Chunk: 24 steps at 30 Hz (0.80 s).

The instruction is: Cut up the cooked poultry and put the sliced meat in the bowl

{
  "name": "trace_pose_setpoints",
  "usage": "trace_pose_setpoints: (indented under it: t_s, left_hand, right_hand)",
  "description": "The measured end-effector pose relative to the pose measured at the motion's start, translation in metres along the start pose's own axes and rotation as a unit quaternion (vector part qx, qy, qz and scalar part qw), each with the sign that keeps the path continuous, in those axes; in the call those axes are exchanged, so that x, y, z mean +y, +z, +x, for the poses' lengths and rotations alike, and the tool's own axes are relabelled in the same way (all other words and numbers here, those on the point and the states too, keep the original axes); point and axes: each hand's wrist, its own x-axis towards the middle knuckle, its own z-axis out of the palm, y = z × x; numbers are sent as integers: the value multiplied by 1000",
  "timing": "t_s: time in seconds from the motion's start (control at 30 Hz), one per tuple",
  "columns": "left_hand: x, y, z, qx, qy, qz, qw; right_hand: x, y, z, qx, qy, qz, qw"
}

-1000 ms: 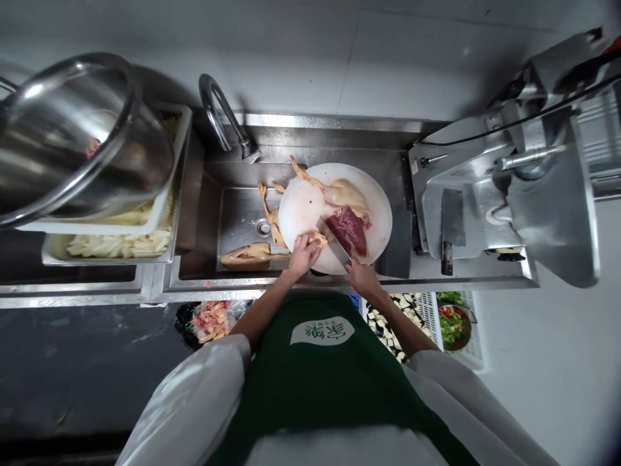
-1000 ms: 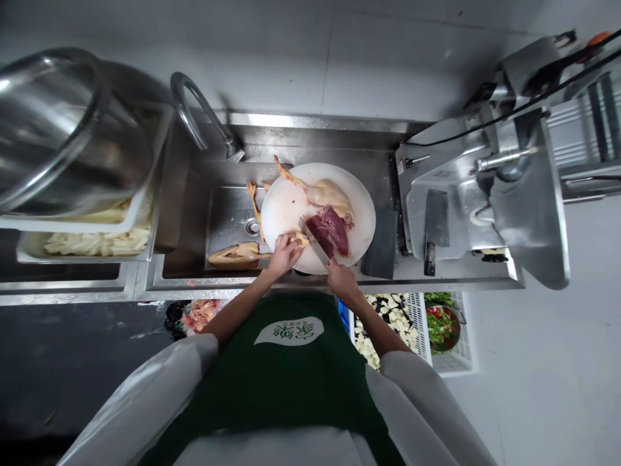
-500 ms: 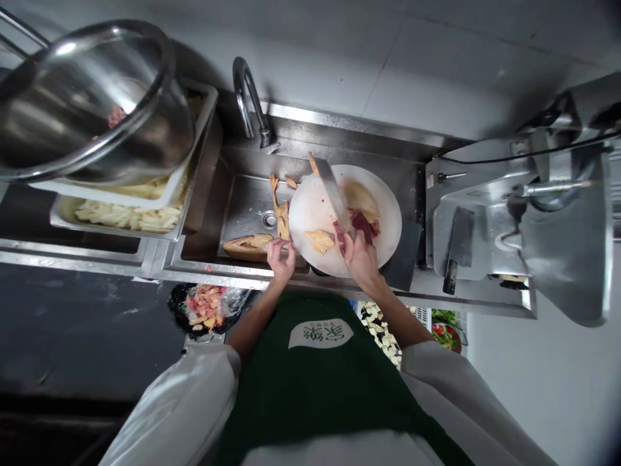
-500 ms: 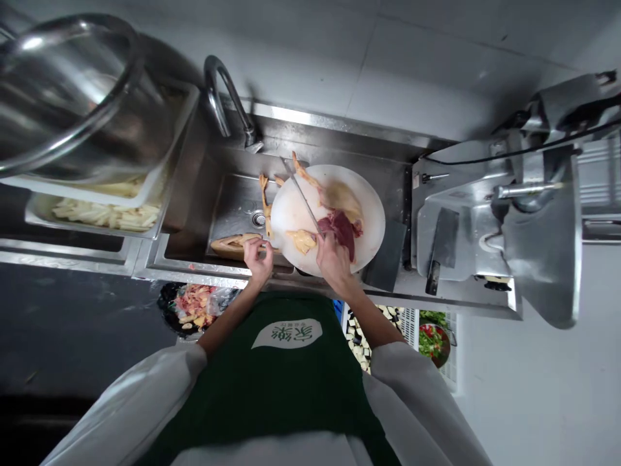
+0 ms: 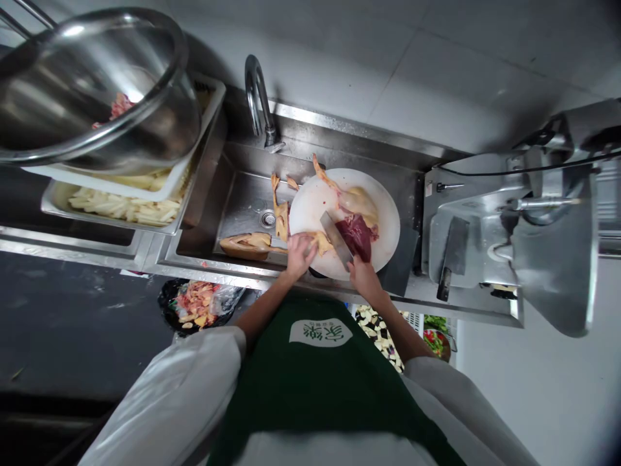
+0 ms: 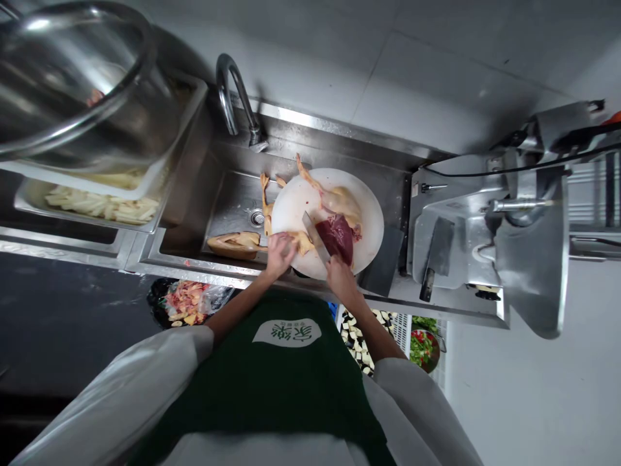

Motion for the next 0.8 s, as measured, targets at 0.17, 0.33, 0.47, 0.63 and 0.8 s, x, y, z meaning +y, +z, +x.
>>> trace_pose_setpoints:
  t_s: [0.17,0.33,0.47,0.63,0.8]
  left_hand:
    - [-10,-32,-13,142,-69,-13,987]
    - [-3,-12,-5,-16,9,-19,1000]
    - [1,14,6,-134,78,19,988]
    - [3,23,8,-113,61,47,991]
    - [4,2,4,-26,1,-39,999]
  right_hand:
    - [-36,-16,10,128,13,23,991]
    - [-61,11,47,-1,3,-4,1000]
    - [-46,28,41,-19,-5,-18,1000]
    - [-6,46,-7,-67,30,-22,997]
    - [15,28,-35,-68,18,-29,997]
